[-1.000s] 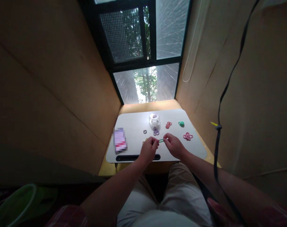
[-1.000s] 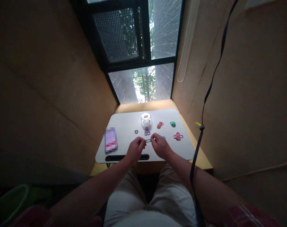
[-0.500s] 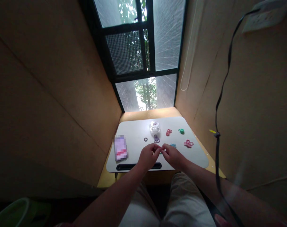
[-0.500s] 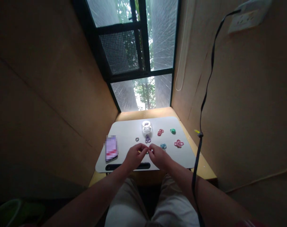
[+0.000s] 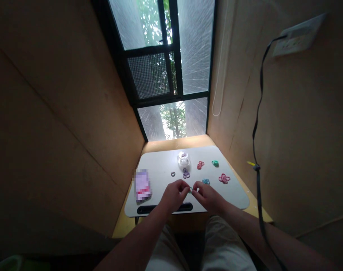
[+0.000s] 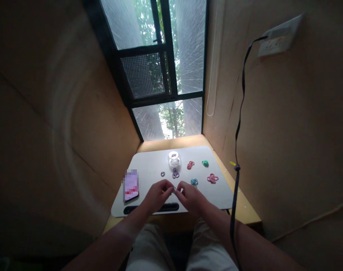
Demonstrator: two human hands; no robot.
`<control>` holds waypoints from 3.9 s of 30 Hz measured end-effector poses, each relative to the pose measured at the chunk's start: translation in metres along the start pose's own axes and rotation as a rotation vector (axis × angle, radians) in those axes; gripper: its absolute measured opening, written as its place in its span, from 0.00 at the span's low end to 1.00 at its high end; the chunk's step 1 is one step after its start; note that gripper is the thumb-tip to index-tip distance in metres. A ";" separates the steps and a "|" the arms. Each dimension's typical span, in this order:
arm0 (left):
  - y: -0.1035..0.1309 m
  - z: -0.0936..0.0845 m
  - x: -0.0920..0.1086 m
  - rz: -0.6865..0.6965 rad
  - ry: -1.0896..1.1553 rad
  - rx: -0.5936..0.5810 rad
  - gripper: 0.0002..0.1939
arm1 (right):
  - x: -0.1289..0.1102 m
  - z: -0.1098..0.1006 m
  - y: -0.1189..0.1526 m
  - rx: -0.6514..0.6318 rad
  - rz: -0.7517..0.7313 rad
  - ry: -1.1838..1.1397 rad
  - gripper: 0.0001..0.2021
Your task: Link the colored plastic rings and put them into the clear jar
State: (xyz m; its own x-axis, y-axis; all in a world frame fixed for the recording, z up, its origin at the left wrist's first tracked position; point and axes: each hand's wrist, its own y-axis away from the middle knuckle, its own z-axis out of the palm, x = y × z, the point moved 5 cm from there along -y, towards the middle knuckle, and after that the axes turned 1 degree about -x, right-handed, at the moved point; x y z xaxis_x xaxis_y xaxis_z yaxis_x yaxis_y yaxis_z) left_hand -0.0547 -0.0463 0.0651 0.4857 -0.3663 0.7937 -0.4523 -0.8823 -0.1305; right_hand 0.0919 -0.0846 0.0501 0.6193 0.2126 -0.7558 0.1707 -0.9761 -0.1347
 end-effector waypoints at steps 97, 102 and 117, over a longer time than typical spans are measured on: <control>0.045 0.041 -0.012 -0.110 0.216 0.170 0.08 | 0.025 0.022 0.019 0.033 -0.041 -0.458 0.12; 0.050 0.045 -0.017 -0.092 0.200 0.178 0.09 | 0.018 0.027 0.024 0.034 -0.036 -0.498 0.11; 0.038 0.069 -0.037 -0.099 0.177 0.160 0.08 | 0.054 0.046 0.023 0.140 0.005 -0.583 0.14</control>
State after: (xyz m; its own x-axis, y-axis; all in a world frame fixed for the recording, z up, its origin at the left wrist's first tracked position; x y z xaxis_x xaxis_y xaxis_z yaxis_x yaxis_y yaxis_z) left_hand -0.0377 -0.0865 -0.0099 0.3766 -0.2306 0.8972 -0.2777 -0.9521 -0.1282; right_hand 0.0942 -0.0976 -0.0233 0.0903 0.1864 -0.9783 0.0418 -0.9822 -0.1833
